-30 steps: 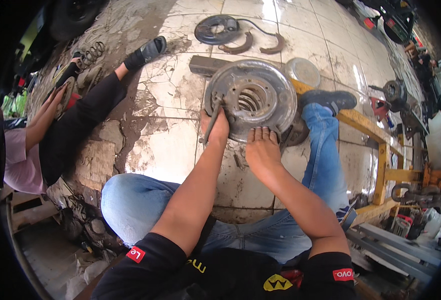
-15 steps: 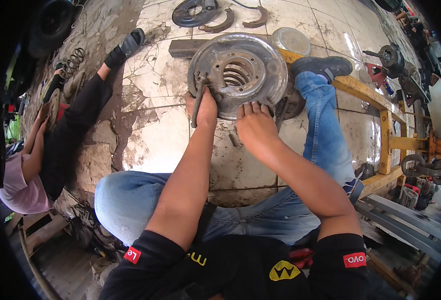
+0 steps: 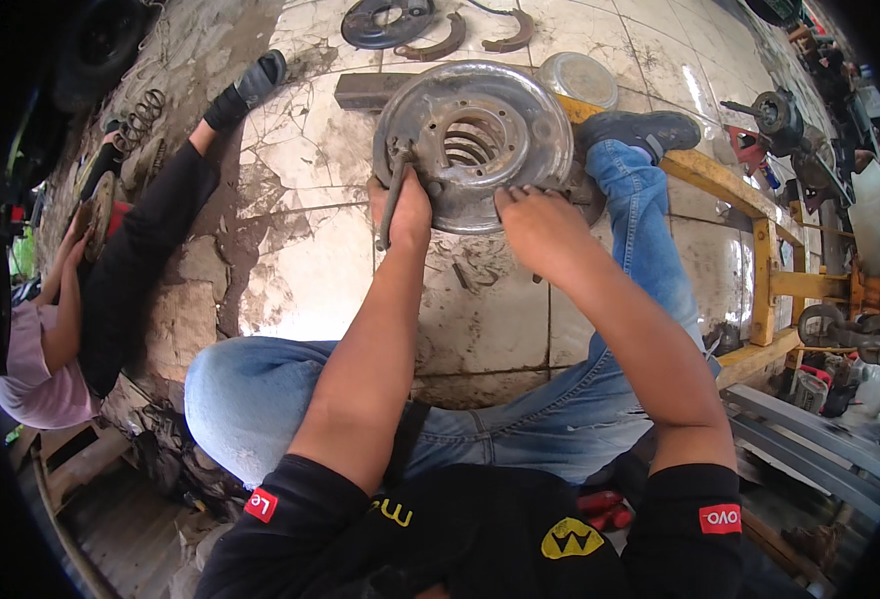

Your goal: The person sits on the floor and uses a metal tool to scrape the inner surface of a brake drum. They repeatedly rotate the drum and scrape different sections to remove debris or rust.

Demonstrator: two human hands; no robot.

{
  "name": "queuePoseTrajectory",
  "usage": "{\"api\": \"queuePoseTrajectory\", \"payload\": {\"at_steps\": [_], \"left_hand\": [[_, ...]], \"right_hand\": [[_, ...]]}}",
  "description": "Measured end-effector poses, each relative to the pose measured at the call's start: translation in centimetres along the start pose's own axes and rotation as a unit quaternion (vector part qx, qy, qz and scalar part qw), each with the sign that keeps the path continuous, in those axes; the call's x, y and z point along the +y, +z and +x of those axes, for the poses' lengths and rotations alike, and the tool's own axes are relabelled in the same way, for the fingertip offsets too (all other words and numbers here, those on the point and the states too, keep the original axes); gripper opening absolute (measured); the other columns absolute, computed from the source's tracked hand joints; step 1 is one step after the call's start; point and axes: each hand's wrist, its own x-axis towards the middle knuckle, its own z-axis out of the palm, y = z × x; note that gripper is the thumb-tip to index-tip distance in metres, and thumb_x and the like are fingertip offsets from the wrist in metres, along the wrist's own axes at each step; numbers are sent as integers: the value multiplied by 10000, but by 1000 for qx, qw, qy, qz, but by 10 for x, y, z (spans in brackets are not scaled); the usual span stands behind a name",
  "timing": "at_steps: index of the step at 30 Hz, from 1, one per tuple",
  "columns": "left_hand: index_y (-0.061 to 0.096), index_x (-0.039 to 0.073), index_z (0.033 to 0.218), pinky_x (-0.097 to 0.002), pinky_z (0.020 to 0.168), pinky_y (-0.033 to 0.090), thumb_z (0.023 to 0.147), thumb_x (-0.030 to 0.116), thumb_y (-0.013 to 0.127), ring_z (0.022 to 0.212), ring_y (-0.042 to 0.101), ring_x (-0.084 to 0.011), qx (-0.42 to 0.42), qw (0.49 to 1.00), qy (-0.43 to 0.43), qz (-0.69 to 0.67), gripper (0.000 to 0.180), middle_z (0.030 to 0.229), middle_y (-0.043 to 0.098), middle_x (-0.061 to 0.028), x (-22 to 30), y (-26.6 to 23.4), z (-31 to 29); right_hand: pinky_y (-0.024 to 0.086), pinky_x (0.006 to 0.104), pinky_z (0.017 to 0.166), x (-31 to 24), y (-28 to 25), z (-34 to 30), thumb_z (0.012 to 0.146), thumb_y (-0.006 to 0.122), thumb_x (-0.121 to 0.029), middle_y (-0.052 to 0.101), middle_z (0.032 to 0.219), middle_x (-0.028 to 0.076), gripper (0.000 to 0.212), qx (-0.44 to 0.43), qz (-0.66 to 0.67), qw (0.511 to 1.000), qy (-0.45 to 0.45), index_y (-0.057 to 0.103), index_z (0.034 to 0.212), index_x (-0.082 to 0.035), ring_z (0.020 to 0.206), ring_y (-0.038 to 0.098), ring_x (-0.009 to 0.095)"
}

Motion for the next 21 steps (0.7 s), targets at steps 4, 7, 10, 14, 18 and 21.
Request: {"api": "queuePoseTrajectory", "payload": {"at_steps": [4, 7, 10, 14, 18, 21], "left_hand": [[580, -10, 1071, -471, 887, 488, 814, 437, 665, 970, 648, -415, -6, 1000, -14, -11, 523, 985, 679, -257, 6, -1, -3], [578, -12, 1083, -469, 886, 488, 816, 433, 665, 977, 649, -412, -4, 1000, -7, -6, 526, 996, 680, -255, 2, 3, -1], [577, -13, 1102, -467, 887, 489, 818, 424, 666, 981, 648, -411, 0, 1000, -11, 5, 529, 1010, 681, -250, 1, 3, -1], [570, -10, 1144, -465, 891, 489, 814, 418, 668, 988, 648, -405, -2, 1000, -8, -10, 549, 1020, 682, -245, 0, -1, 1], [573, -10, 1162, -464, 926, 476, 813, 424, 672, 1039, 628, -414, -8, 1000, -15, 2, 566, 1079, 664, -256, 3, 2, 0], [582, -30, 1200, -461, 959, 459, 822, 425, 673, 1093, 602, -424, 2, 1000, -4, 30, 598, 1150, 642, -271, 2, 5, -2]], "right_hand": [[411, 403, 1076, 11, -7, -11, 850, 477, 40, 577, 1328, 193, 434, 82, 33, 996, 14, 549, 1278, 40, 1267, 528, 320], [399, 435, 1076, 10, 24, -17, 886, 483, -25, 595, 1312, 166, 381, 126, -12, 992, -29, 555, 1257, 25, 1262, 535, 301], [372, 437, 1096, -1, 42, -11, 891, 490, -43, 585, 1332, 159, 401, 128, -40, 990, -43, 550, 1284, 11, 1289, 514, 301], [340, 434, 1126, -9, 35, -4, 866, 502, -18, 540, 1390, 153, 458, 79, -26, 996, -30, 531, 1323, -5, 1334, 466, 307], [327, 441, 1138, -10, 30, -16, 875, 483, -29, 525, 1410, 157, 467, 72, 3, 997, -19, 521, 1340, -4, 1346, 456, 312], [337, 475, 1106, -10, 47, 1, 919, 442, -95, 581, 1331, 183, 406, 91, -43, 995, -9, 552, 1291, 21, 1297, 504, 315]]}}
